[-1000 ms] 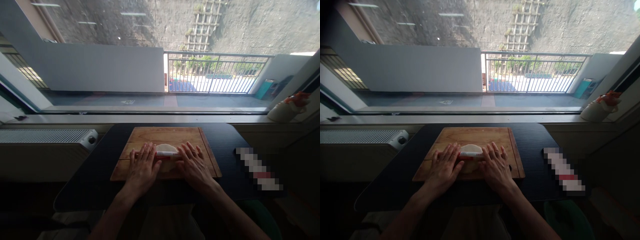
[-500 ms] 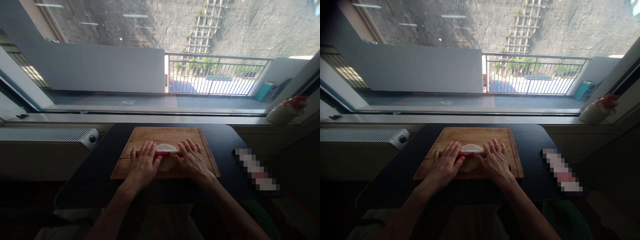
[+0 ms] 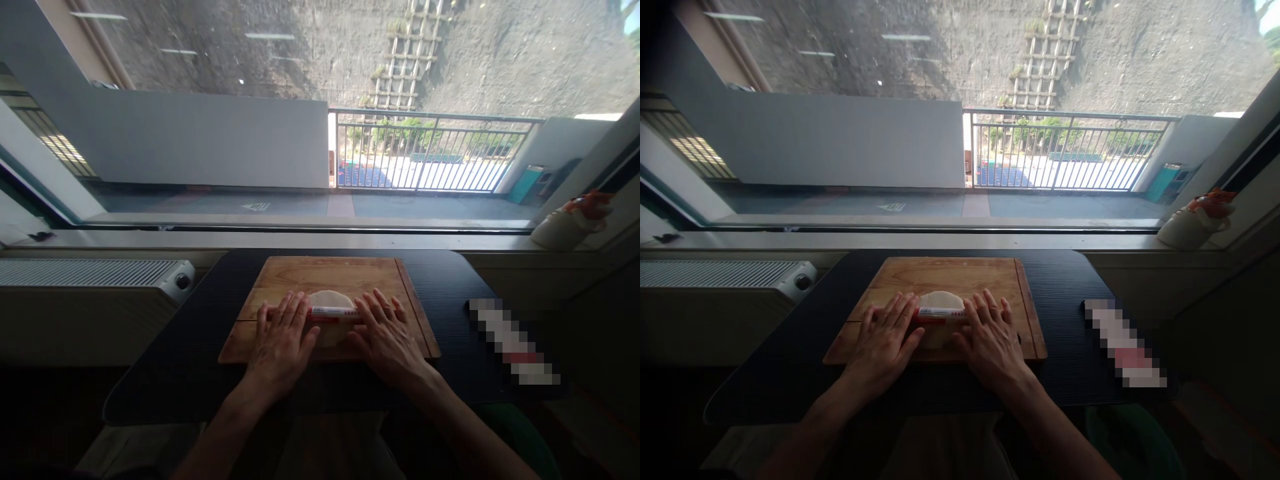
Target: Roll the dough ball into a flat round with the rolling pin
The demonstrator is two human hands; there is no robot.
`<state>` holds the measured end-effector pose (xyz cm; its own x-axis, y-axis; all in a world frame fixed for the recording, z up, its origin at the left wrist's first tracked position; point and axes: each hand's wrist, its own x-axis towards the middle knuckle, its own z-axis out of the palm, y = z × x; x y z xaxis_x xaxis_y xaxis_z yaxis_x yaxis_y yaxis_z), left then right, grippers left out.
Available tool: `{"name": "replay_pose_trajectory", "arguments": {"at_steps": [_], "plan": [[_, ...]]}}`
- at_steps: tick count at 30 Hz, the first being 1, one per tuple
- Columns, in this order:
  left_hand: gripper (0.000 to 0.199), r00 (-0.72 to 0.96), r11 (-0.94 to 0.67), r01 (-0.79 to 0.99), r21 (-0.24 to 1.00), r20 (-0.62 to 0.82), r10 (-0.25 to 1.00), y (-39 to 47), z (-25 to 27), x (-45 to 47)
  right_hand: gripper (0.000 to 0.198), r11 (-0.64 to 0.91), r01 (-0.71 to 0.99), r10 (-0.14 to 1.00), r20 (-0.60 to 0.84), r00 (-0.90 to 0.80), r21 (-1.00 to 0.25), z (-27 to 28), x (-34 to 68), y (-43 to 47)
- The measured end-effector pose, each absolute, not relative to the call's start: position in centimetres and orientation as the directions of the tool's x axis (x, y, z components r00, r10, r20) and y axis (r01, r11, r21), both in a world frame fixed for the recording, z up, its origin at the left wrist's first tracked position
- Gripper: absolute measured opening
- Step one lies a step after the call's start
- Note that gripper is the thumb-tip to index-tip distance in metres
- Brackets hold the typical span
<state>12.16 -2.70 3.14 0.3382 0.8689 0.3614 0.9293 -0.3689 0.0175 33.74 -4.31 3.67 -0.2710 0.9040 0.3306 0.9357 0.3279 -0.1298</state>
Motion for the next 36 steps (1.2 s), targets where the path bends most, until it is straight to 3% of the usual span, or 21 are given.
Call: {"name": "replay_pose_trajectory", "arguments": {"at_steps": [6, 11, 16, 22, 36], "plan": [[0.053, 0.257, -0.294, 0.955, 0.043, 0.381, 0.888, -1.4, 3.3, 12.8, 0.051, 0.26, 0.955, 0.932, 0.295, -0.21, -0.14, 4.2, 33.7, -2.9], [0.055, 0.312, -0.342, 0.94, 0.015, 0.373, 0.874, -2.1, 3.1, 12.5, 0.052, 0.315, 0.939, 0.911, 0.323, -0.257, -0.141, 3.8, 33.8, -3.9], [0.054, 0.259, -0.297, 0.954, 0.037, 0.39, 0.883, -0.8, 3.2, 12.9, 0.051, 0.246, 0.958, 0.93, 0.313, -0.191, -0.149, 4.0, 33.6, -2.7], [0.054, 0.297, -0.334, 0.942, 0.032, 0.385, 0.874, -1.5, 3.0, 12.6, 0.051, 0.299, 0.943, 0.912, 0.333, -0.239, -0.144, 3.7, 33.7, -3.5], [0.053, 0.254, -0.297, 0.953, 0.054, 0.39, 0.885, -0.4, 3.3, 13.1, 0.05, 0.233, 0.961, 0.932, 0.316, -0.176, -0.152, 3.8, 33.6, -2.4]]}}
